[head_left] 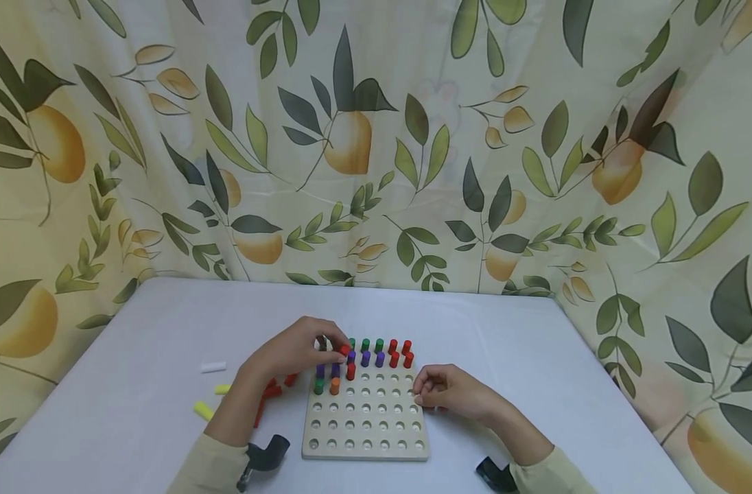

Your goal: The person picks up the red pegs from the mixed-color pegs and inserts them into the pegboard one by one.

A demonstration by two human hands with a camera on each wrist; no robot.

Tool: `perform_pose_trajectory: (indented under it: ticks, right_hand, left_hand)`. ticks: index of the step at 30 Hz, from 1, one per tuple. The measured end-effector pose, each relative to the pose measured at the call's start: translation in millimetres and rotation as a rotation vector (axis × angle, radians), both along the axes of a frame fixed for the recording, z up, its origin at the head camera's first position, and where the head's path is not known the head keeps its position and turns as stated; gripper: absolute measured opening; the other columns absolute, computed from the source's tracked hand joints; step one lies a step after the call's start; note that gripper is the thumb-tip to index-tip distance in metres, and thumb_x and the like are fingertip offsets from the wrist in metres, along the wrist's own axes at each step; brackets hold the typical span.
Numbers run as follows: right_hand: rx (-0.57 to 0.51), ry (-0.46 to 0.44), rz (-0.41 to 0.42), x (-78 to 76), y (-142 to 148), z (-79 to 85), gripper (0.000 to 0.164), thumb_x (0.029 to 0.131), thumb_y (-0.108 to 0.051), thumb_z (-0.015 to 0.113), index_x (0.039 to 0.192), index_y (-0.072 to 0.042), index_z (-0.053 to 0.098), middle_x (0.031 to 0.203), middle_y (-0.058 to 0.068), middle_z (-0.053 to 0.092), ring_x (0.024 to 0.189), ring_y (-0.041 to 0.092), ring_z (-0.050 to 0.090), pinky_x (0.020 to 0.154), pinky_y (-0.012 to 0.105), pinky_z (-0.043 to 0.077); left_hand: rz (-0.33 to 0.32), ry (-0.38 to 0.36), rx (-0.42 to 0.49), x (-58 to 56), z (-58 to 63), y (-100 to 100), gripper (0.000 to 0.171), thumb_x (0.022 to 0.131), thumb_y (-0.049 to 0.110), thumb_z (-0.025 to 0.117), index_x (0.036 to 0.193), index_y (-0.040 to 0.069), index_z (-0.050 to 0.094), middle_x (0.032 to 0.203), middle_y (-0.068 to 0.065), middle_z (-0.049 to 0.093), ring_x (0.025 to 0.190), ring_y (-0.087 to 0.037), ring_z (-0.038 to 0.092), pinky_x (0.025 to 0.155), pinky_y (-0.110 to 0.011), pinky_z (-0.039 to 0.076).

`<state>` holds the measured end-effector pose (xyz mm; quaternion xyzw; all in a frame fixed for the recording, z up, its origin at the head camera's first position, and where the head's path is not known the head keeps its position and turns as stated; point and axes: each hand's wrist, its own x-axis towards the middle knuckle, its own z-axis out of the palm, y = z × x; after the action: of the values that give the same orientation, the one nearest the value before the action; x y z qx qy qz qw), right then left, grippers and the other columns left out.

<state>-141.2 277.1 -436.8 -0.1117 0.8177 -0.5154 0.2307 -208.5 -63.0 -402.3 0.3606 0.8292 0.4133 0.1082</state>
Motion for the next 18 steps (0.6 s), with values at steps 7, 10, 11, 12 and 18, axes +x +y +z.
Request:
perform_pose_trajectory:
  ticks: [7, 10, 11, 12, 18]
  right_hand:
    - [0.012, 0.010, -0.009, -0.3, -0.9, -2.3, 0.013, 0.095, -0.009, 0.073, 0.105, -0.003, 0.067, 0.086, 0.007, 0.059, 0.076, 0.022, 0.054, 0.061, 0.029, 0.044]
    - [0.013, 0.013, -0.012, 0.1, -1.0, -1.9, 0.013, 0.095, -0.008, 0.074, 0.105, -0.003, 0.067, 0.086, 0.007, 0.059, 0.076, 0.022, 0.054, 0.061, 0.029, 0.044]
    - [0.012, 0.013, -0.013, 0.0, -1.1, -1.9, 0.013, 0.095, -0.008, 0.074, 0.105, -0.003, 0.067, 0.085, 0.007, 0.059, 0.076, 0.022, 0.054, 0.061, 0.029, 0.044]
    - [0.010, 0.010, -0.014, 0.1, -1.4, -1.6, 0.013, 0.095, -0.008, 0.074, 0.105, -0.003, 0.067, 0.085, 0.007, 0.059, 0.076, 0.022, 0.054, 0.061, 0.029, 0.044]
    - [0.007, 0.004, -0.017, 0.1, -1.5, -1.2, 0.013, 0.094, -0.007, 0.073, 0.105, -0.002, 0.067, 0.086, 0.007, 0.059, 0.076, 0.022, 0.054, 0.061, 0.029, 0.044]
  left_hand:
    - [0.004, -0.015, -0.007, -3.8, -6.4, 6.3, 0.021, 0.093, 0.019, 0.080, 0.112, 0.012, 0.079, 0.101, 0.015, 0.071, 0.096, -0.014, 0.062, 0.090, -0.041, 0.052]
    - [0.005, -0.032, 0.005, -5.0, -8.0, 8.6, 0.023, 0.092, 0.020, 0.081, 0.113, 0.011, 0.079, 0.101, 0.014, 0.071, 0.097, -0.013, 0.063, 0.090, -0.040, 0.052]
    - [0.005, -0.040, 0.006, -5.2, -8.4, 9.1, 0.023, 0.092, 0.020, 0.081, 0.113, 0.010, 0.078, 0.100, 0.013, 0.072, 0.096, -0.014, 0.064, 0.090, -0.040, 0.052]
    - [0.004, -0.044, 0.007, -5.4, -8.6, 9.6, 0.024, 0.092, 0.021, 0.081, 0.114, 0.010, 0.078, 0.101, 0.013, 0.072, 0.096, -0.014, 0.064, 0.090, -0.040, 0.052]
    - [-0.009, -0.031, 0.007, -7.8, -8.6, 13.8, 0.023, 0.093, 0.022, 0.081, 0.112, 0.010, 0.079, 0.102, 0.013, 0.072, 0.096, -0.015, 0.062, 0.089, -0.039, 0.052]
